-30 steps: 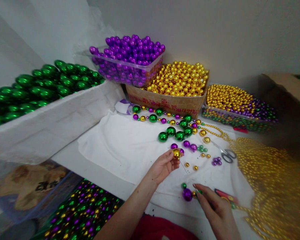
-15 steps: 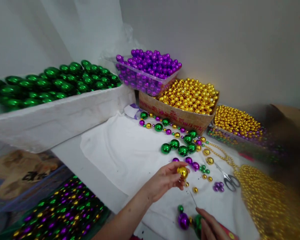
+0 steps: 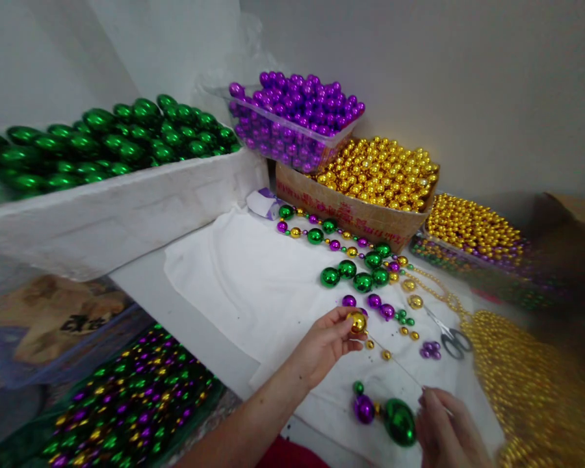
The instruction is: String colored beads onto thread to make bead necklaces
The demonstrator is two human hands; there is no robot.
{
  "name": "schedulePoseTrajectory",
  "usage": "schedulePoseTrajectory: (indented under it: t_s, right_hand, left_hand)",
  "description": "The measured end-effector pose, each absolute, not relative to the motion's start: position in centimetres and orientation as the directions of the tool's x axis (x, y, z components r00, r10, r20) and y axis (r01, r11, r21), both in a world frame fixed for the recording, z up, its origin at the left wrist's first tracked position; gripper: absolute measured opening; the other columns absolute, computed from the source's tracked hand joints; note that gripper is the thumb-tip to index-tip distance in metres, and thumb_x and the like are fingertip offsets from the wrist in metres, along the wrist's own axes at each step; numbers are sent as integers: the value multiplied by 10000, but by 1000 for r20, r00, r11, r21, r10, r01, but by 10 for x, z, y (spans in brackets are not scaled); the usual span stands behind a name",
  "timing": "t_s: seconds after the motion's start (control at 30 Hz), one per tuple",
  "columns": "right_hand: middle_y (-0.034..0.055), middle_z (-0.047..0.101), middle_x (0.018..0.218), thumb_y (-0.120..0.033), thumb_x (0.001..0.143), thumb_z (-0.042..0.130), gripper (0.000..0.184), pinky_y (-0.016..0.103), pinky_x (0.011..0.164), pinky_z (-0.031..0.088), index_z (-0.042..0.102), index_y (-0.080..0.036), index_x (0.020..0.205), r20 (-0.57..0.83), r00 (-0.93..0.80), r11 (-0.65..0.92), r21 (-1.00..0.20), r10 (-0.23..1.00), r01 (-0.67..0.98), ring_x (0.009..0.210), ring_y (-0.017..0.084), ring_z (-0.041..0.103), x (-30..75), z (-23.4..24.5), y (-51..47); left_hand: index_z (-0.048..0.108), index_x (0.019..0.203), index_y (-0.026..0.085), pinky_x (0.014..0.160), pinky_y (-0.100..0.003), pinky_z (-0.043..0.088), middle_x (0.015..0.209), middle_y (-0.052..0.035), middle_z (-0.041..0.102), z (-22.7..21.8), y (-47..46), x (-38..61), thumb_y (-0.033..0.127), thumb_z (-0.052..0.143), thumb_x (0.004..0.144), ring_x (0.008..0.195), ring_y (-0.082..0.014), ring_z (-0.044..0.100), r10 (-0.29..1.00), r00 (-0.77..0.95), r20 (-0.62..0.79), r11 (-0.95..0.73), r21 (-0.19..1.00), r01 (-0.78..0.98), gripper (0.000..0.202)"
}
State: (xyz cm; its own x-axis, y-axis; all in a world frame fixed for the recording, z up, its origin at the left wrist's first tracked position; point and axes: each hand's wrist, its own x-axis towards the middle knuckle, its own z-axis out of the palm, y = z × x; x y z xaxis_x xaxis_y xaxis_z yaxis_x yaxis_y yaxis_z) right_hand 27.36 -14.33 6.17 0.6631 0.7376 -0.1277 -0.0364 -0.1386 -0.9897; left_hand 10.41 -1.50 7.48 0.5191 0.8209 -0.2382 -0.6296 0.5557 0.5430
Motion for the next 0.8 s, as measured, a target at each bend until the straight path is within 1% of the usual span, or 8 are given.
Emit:
schedulePoseTrajectory:
  t_s: [0.07, 0.17, 0.27, 0.33, 0.4, 0.6, 0.67, 0.8]
  right_hand:
    - [46, 621, 771, -395, 760, 679, 243, 221, 395, 393, 642, -169, 842, 7, 699, -78, -993, 715, 90, 476, 96, 489, 267, 78, -137]
    - [75, 653, 860, -357, 842, 591, 213, 244, 501, 444, 663, -162, 890, 218, 699, -40, -942, 680, 334, 613, 142, 569, 253, 104, -126]
    - [70, 690, 830, -308, 884, 521, 199, 291, 654, 502, 677, -186, 880, 405, 516, 38, -813, 755, 581, 755, 202, 644, 242, 120, -121]
    - [63, 711, 871, -263, 902, 479, 201, 299, 691, 512, 670, -206, 922, 473, 381, 109, -729, 794, 676, 791, 206, 667, 239, 126, -123]
    - [62, 719, 905, -245, 908, 457, 212, 299, 700, 516, 658, -217, 970, 500, 343, 118, -683, 795, 721, 797, 201, 679, 237, 131, -128]
    - [72, 716, 892, -289, 911, 446, 221, 327, 695, 533, 643, -231, 993, 494, 472, -11, -682, 730, 731, 790, 215, 684, 235, 140, -140]
    - [71, 720, 887, -264, 909, 459, 199, 319, 691, 539, 634, -224, 993, 518, 448, 21, -671, 729, 741, 778, 208, 687, 236, 140, -140]
    - [55, 723, 921, -144, 883, 506, 199, 273, 698, 534, 605, -210, 1043, 565, 308, 172, -641, 765, 748, 811, 181, 688, 241, 136, -137]
  left_hand:
    - [628, 978, 111, 672, -236, 504, 909, -85, 644, 61, -20, 110, 187, 656, 799, 774, -153, 643, 771, 552, -319, 636, 432, -639, 196]
    - [627, 935, 95, 663, -227, 515, 880, -99, 666, 46, -29, 118, 171, 619, 827, 759, -151, 656, 691, 585, -424, 718, 315, -621, 132]
    - [626, 922, 80, 659, -222, 525, 884, -113, 682, 39, -33, 124, 171, 568, 859, 717, -136, 654, 620, 604, -501, 766, 221, -603, 126]
    - [627, 924, 60, 655, -212, 530, 903, -129, 685, 40, -33, 126, 180, 533, 880, 693, -124, 644, 593, 605, -532, 778, 182, -602, 159]
    - [628, 909, 48, 646, -202, 533, 917, -144, 684, 42, -31, 125, 186, 508, 894, 674, -115, 636, 585, 590, -556, 775, 170, -608, 184]
    - [624, 877, 50, 641, -200, 539, 918, -158, 673, 49, -23, 118, 173, 462, 910, 662, -115, 631, 593, 551, -588, 753, 161, -638, 207]
    - [620, 886, 55, 640, -204, 542, 914, -153, 671, 50, -22, 117, 171, 453, 913, 664, -117, 633, 598, 547, -586, 750, 167, -640, 205]
    - [614, 911, 58, 660, -207, 544, 920, -147, 673, 51, -24, 117, 169, 451, 915, 662, -110, 631, 613, 540, -577, 747, 201, -634, 197]
